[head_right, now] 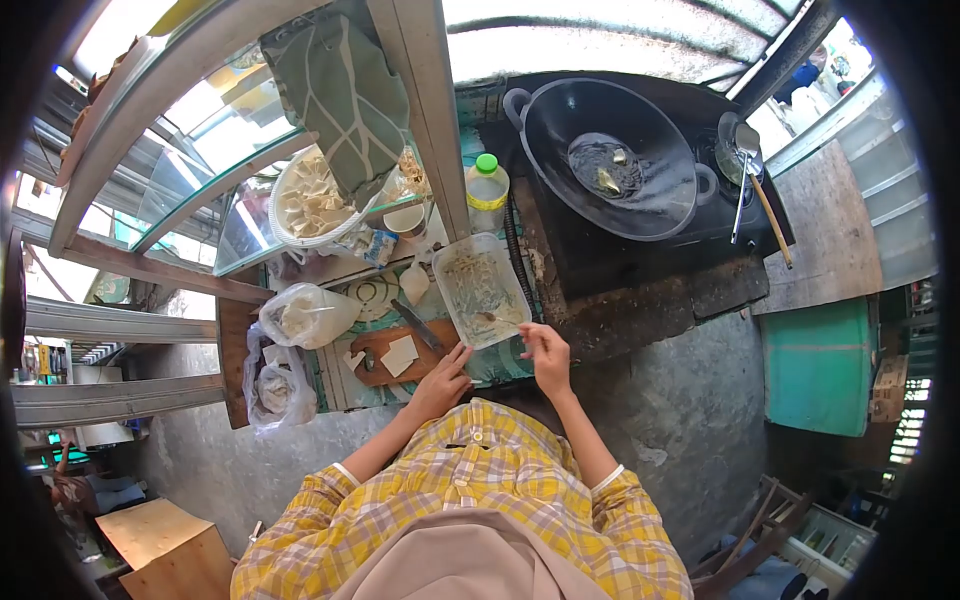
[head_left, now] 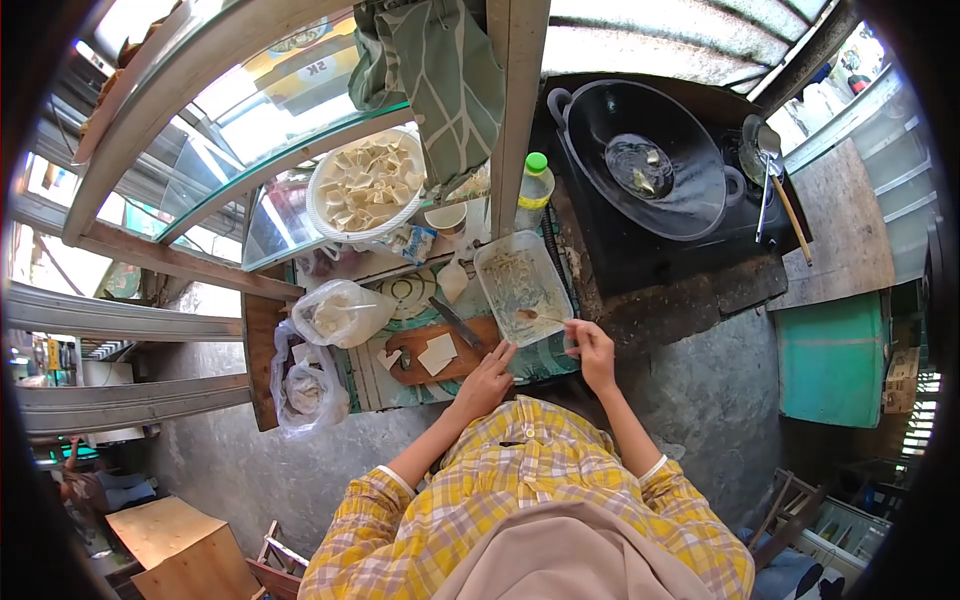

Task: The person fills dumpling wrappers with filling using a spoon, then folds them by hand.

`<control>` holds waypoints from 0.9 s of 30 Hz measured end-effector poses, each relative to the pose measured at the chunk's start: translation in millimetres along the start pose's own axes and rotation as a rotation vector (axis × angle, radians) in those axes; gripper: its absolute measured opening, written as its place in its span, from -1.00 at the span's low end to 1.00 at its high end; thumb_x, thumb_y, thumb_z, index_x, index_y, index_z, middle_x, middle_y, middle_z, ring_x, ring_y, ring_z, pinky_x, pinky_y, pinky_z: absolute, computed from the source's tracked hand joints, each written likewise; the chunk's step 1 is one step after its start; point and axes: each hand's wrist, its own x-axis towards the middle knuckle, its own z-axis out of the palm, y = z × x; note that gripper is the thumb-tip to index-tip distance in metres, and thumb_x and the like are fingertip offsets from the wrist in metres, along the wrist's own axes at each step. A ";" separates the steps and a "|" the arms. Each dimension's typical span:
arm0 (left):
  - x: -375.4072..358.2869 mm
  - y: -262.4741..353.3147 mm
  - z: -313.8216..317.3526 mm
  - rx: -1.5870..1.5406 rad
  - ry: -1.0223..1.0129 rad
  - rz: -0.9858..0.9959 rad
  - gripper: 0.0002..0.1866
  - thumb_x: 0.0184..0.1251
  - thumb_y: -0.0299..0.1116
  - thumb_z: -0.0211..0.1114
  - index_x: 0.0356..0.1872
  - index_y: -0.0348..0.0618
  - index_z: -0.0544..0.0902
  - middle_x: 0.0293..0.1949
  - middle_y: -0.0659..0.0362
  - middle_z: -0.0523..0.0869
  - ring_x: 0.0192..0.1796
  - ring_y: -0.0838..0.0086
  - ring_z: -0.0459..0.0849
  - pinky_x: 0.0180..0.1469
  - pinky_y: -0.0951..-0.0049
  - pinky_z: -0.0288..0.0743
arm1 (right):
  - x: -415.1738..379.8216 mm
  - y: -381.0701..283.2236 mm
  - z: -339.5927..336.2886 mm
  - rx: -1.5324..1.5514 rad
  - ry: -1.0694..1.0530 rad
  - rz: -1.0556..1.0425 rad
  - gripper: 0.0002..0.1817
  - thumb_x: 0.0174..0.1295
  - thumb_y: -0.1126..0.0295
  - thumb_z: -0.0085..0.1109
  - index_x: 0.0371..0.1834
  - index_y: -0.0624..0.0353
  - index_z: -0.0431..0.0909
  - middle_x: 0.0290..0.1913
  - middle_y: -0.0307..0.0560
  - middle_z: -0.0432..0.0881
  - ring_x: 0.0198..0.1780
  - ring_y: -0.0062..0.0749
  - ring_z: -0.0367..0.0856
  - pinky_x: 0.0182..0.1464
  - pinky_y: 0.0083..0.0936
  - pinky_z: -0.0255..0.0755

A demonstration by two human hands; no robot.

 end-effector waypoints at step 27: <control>-0.8 -3.0 0.9 -0.013 -0.006 -0.036 -0.85 0.05 -0.49 0.29 -0.55 -0.38 0.54 0.27 -0.04 0.34 0.36 0.11 0.24 0.22 0.25 0.33 | 13.5 0.7 3.8 -0.412 -0.084 -0.142 -0.76 0.32 0.33 0.02 -0.24 0.28 0.59 -0.33 0.01 0.61 -0.37 -0.28 0.61 -0.39 -0.48 0.48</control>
